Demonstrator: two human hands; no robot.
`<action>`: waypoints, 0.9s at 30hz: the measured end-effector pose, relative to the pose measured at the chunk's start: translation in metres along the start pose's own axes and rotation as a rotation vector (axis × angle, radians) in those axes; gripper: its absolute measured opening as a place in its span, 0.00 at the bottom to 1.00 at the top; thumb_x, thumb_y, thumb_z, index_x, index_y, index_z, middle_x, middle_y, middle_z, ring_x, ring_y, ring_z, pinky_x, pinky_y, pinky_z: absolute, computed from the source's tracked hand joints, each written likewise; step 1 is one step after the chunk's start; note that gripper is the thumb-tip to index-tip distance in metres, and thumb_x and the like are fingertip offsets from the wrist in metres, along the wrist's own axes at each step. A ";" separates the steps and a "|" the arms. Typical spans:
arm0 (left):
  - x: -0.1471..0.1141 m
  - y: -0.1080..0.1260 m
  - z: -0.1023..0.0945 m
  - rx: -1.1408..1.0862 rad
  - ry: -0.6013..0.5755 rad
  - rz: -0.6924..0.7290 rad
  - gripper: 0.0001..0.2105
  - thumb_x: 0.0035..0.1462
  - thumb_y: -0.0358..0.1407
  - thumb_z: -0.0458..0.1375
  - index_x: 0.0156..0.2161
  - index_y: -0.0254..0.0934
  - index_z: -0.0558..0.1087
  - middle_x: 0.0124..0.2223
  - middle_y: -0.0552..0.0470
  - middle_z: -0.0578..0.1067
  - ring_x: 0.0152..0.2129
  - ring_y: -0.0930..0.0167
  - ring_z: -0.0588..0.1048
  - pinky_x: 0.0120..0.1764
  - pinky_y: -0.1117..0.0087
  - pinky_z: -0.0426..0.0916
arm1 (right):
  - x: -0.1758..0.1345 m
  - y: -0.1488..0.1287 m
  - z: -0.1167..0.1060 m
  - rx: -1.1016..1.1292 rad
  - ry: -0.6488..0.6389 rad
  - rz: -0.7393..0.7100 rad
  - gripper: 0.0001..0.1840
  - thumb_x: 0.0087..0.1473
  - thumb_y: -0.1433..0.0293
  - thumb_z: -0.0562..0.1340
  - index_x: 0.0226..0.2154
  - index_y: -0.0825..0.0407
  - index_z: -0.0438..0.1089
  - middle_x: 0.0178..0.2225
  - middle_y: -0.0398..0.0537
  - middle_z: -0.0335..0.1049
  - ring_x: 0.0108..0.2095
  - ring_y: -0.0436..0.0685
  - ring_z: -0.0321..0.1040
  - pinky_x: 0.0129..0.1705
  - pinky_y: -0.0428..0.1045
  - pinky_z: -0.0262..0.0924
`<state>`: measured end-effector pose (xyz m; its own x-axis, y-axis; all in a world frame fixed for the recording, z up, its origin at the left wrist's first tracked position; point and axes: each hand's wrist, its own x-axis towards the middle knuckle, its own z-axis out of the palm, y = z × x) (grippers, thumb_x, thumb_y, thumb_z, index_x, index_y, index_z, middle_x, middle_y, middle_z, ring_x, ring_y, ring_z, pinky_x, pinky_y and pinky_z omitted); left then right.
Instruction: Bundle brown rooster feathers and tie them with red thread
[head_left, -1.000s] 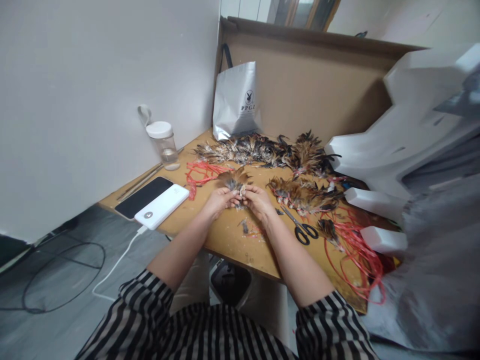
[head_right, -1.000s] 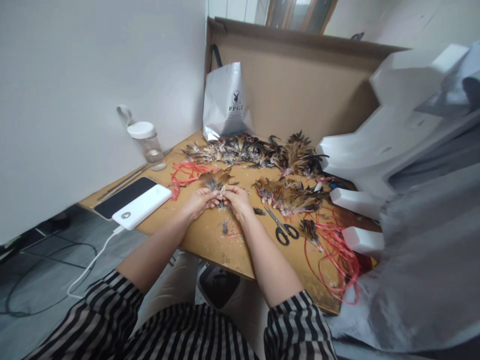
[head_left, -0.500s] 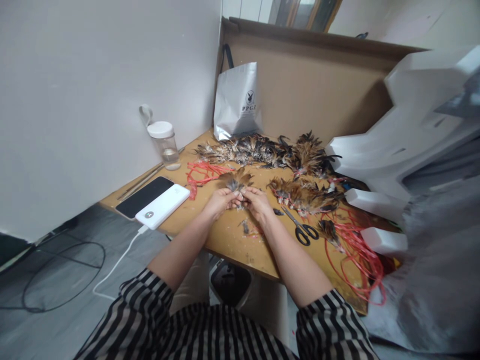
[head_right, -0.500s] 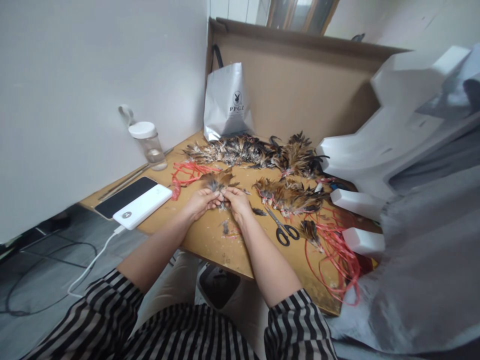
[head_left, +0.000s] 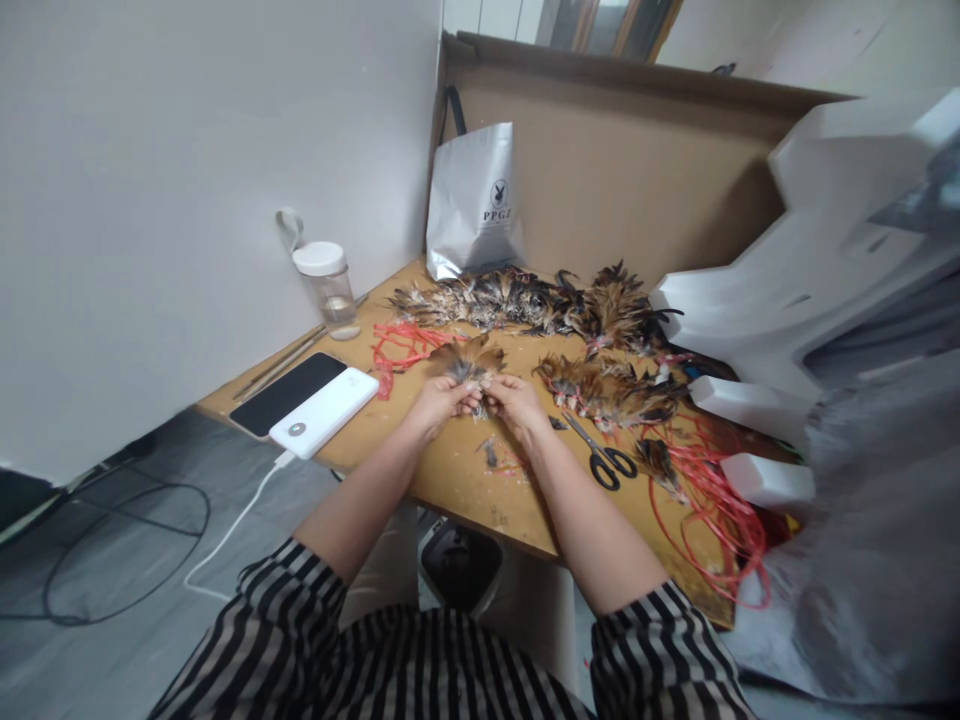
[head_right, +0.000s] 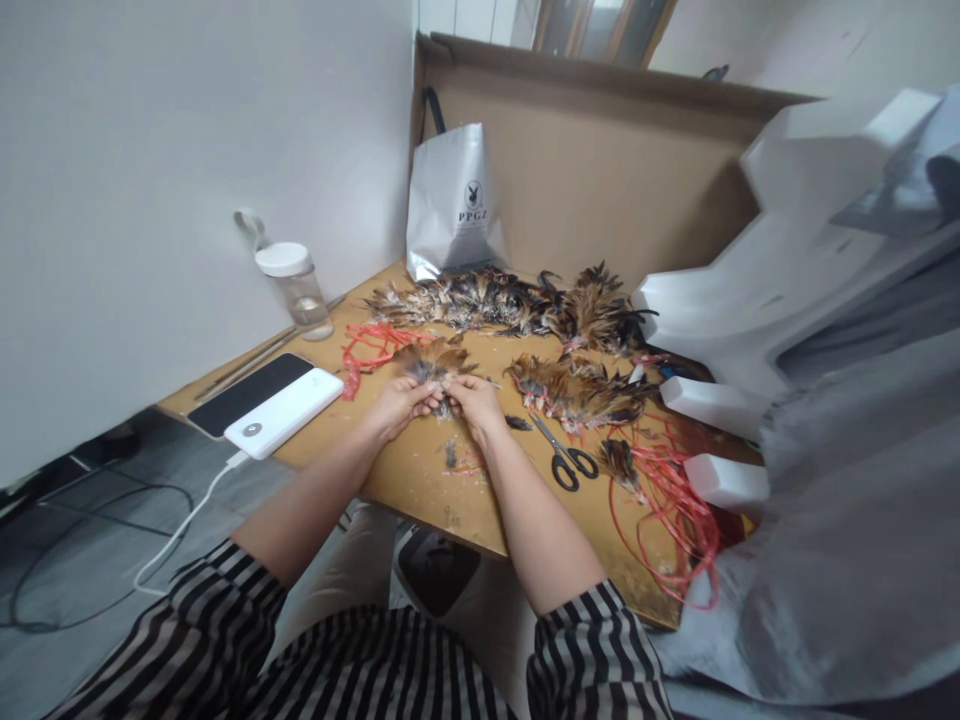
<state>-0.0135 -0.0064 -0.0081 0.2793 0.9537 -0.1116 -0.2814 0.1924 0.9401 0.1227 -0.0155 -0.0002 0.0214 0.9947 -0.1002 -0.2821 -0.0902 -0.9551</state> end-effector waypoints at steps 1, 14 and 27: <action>0.000 0.000 0.000 -0.002 0.008 0.002 0.11 0.41 0.37 0.63 0.26 0.28 0.72 0.21 0.49 0.73 0.15 0.80 0.68 0.20 0.80 0.62 | 0.000 -0.001 -0.001 0.013 -0.002 0.007 0.16 0.27 0.65 0.70 0.18 0.55 0.65 0.12 0.37 0.60 0.13 0.43 0.51 0.16 0.42 0.43; -0.004 0.002 0.002 0.017 -0.060 -0.046 0.13 0.39 0.38 0.64 0.25 0.27 0.73 0.22 0.47 0.74 0.16 0.79 0.69 0.21 0.79 0.62 | -0.002 -0.001 0.001 -0.004 0.032 0.001 0.16 0.27 0.64 0.69 0.20 0.54 0.67 0.12 0.37 0.60 0.14 0.43 0.51 0.16 0.42 0.43; -0.006 0.006 0.004 0.024 -0.012 -0.003 0.13 0.39 0.38 0.65 0.24 0.27 0.72 0.19 0.50 0.71 0.14 0.80 0.67 0.20 0.80 0.62 | -0.002 -0.003 -0.001 -0.052 -0.019 0.022 0.16 0.27 0.64 0.70 0.21 0.56 0.68 0.15 0.40 0.65 0.14 0.43 0.53 0.16 0.42 0.46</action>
<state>-0.0130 -0.0119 -0.0004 0.2907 0.9504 -0.1109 -0.2582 0.1895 0.9473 0.1246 -0.0168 0.0024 -0.0028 0.9932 -0.1165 -0.2317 -0.1139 -0.9661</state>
